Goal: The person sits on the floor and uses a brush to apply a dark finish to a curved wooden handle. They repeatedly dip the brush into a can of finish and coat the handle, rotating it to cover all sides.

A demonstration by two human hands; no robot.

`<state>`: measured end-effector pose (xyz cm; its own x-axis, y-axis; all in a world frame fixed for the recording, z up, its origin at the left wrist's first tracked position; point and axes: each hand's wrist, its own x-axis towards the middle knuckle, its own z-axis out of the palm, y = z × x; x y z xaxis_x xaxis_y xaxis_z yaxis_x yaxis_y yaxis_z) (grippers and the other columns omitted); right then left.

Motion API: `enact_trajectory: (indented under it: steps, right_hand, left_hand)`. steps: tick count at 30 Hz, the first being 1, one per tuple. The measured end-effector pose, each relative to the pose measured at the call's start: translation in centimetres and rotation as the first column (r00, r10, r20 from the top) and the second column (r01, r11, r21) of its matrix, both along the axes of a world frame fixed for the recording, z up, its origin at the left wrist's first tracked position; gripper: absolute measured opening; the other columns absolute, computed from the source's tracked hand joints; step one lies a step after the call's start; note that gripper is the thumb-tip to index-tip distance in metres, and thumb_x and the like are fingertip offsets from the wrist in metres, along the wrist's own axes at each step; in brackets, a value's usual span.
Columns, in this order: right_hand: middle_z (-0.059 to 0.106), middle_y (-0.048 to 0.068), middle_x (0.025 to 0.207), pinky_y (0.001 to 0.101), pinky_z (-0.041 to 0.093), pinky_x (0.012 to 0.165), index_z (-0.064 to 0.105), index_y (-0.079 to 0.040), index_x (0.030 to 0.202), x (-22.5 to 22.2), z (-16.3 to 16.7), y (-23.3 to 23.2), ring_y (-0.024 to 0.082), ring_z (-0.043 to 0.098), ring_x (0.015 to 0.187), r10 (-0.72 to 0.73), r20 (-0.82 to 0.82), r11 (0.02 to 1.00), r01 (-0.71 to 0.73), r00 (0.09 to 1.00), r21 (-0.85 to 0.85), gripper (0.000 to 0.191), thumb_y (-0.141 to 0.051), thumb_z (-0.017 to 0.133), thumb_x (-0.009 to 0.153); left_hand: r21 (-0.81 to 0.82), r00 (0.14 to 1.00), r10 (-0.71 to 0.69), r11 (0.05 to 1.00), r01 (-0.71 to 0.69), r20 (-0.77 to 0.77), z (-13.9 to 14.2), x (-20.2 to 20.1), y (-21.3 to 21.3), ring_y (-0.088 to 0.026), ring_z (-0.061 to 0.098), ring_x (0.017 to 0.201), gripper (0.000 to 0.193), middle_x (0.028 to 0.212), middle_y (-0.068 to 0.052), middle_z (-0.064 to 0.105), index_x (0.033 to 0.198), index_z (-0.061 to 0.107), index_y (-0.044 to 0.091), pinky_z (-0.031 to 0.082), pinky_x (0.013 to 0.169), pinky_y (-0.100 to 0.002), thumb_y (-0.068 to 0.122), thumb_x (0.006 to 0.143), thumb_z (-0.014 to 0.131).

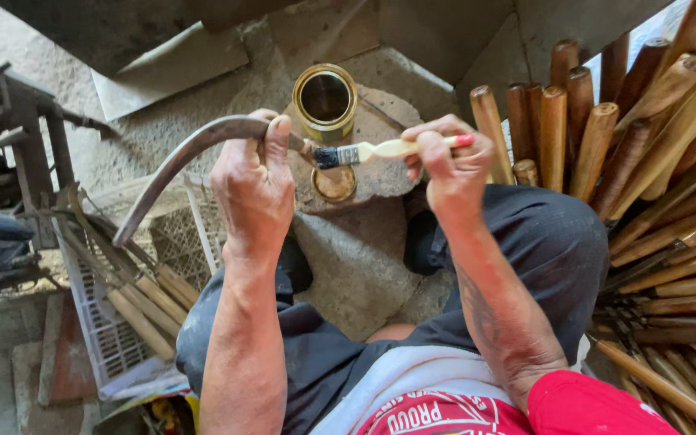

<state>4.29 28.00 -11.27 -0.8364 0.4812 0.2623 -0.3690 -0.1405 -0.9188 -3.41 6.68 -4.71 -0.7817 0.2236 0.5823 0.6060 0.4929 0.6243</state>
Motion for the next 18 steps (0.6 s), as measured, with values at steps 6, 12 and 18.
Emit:
enact_trajectory:
  steps: [6, 12, 18]
  right_hand:
    - [0.069, 0.011, 0.085, 0.0258, 0.053, 0.062, 0.068, 0.006, 0.103, -0.3, 0.7, -0.7, 0.012, 0.063, 0.069, 0.018, -0.037, 1.000, -0.018, 0.999, 0.012, 0.018, -0.009, 0.060, 0.106]
    - [0.069, 0.011, 0.086, 0.0269, 0.053, 0.063, 0.068, 0.006, 0.104, -0.1, 0.3, -2.3, 0.013, 0.064, 0.071, 0.024, -0.062, 1.000, -0.023, 0.998, 0.016, 0.017, -0.008, 0.059, 0.108]
    - [0.069, 0.011, 0.080, 0.0261, 0.052, 0.056, 0.068, 0.003, 0.098, -1.1, -1.5, -2.0, 0.015, 0.063, 0.062, -0.032, -0.071, 0.995, 0.024, 0.997, -0.100, 0.023, -0.017, 0.061, 0.107]
  left_hand:
    - [-0.007, 0.998, -0.006, 1.000, 0.007, 0.070, 0.0, 0.4, -0.7, -0.031, 0.071, 0.083, 0.016, 0.093, -0.016, 0.071, 0.111, 0.069, 0.001, 0.053, 0.074, -0.041, 0.017, 0.107, 0.069]
    - [-0.011, 0.997, -0.006, 1.000, 0.007, 0.082, 0.4, 0.5, -2.5, -0.033, 0.069, 0.085, 0.013, 0.095, -0.016, 0.071, 0.111, 0.069, 0.003, 0.053, 0.076, -0.041, 0.016, 0.109, 0.069]
    - [-0.002, 0.996, 0.005, 1.000, -0.005, 0.091, 1.1, 0.3, -3.8, -0.033, 0.068, 0.084, 0.011, 0.096, -0.017, 0.069, 0.112, 0.069, 0.003, 0.052, 0.074, -0.040, 0.013, 0.109, 0.068]
